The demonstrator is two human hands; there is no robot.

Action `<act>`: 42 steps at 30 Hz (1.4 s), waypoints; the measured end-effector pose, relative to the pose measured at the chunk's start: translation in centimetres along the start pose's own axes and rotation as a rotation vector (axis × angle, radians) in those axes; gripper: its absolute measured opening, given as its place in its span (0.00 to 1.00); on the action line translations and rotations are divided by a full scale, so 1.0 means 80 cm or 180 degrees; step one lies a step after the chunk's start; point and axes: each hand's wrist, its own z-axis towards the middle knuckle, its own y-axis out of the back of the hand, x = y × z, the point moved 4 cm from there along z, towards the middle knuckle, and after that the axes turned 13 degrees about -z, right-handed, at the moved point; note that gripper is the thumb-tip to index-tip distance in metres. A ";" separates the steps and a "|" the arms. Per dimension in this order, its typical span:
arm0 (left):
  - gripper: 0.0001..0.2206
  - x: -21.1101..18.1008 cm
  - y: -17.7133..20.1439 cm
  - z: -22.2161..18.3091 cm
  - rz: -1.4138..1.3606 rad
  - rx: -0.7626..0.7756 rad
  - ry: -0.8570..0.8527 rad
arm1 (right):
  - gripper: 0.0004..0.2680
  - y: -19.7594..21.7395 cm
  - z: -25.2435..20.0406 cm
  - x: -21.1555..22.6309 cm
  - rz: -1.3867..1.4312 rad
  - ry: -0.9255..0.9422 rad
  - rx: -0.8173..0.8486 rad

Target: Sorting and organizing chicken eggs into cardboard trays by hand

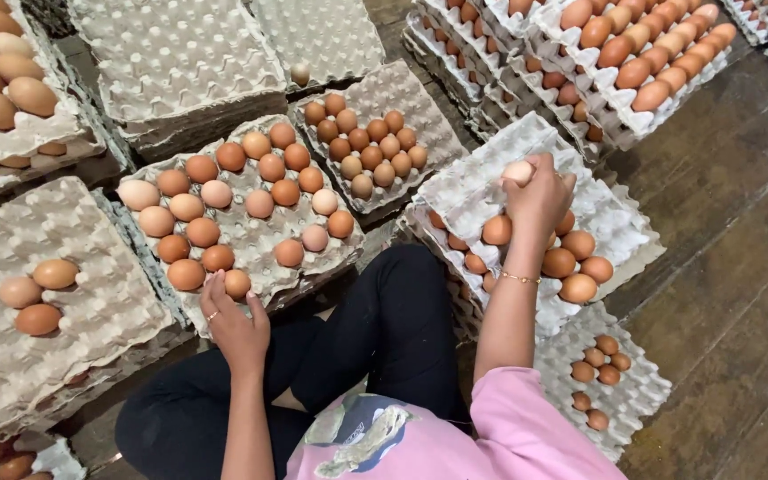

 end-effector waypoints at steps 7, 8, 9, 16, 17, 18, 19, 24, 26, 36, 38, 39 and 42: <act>0.24 0.007 0.000 -0.001 -0.0094 -0.0007 -0.0076 | 0.15 -0.027 0.014 -0.013 -0.0304 -0.0067 0.0021; 0.24 0.007 0.000 -0.001 -0.0097 -0.0021 -0.0116 | 0.14 -0.022 0.012 -0.007 -0.0331 -0.0068 0.0063; 0.24 0.007 0.001 -0.002 -0.0095 -0.0047 -0.0150 | 0.12 -0.017 0.009 0.002 -0.0355 -0.0056 0.0104; 0.24 0.023 -0.002 -0.004 -0.0124 -0.0217 -0.0278 | 0.13 0.006 -0.017 0.035 -0.0349 0.0127 -0.0010; 0.25 0.025 -0.003 -0.005 -0.0116 -0.0207 -0.0281 | 0.15 0.026 -0.035 0.059 -0.0169 0.0356 -0.0339; 0.25 0.027 -0.004 -0.005 -0.0109 -0.0197 -0.0283 | 0.18 0.046 -0.054 0.082 0.0016 0.0583 -0.0667; 0.25 0.027 -0.003 -0.005 -0.0068 -0.0223 -0.0270 | 0.18 0.052 -0.068 0.109 0.0046 0.0620 -0.0651; 0.25 0.034 -0.007 -0.008 -0.0025 -0.0224 -0.0178 | 0.14 0.027 -0.142 0.254 0.0962 0.2462 -0.0700; 0.26 0.039 -0.013 -0.011 0.0190 -0.0295 -0.0178 | 0.15 0.003 -0.178 0.306 0.0894 0.2782 -0.0594; 0.22 0.044 -0.026 -0.016 0.1324 -0.0546 -0.0487 | 0.19 -0.028 -0.273 0.479 0.0732 0.3527 0.0390; 0.22 0.047 -0.028 -0.016 0.1328 -0.0529 -0.0464 | 0.17 -0.021 -0.274 0.495 0.0755 0.3605 0.0254; 0.22 0.048 -0.030 -0.017 0.1318 -0.0503 -0.0424 | 0.15 -0.018 -0.277 0.501 0.0758 0.3682 0.0129; 0.25 0.051 -0.031 -0.017 0.1181 -0.0476 -0.0393 | 0.14 -0.001 -0.286 0.529 0.0880 0.3919 0.0300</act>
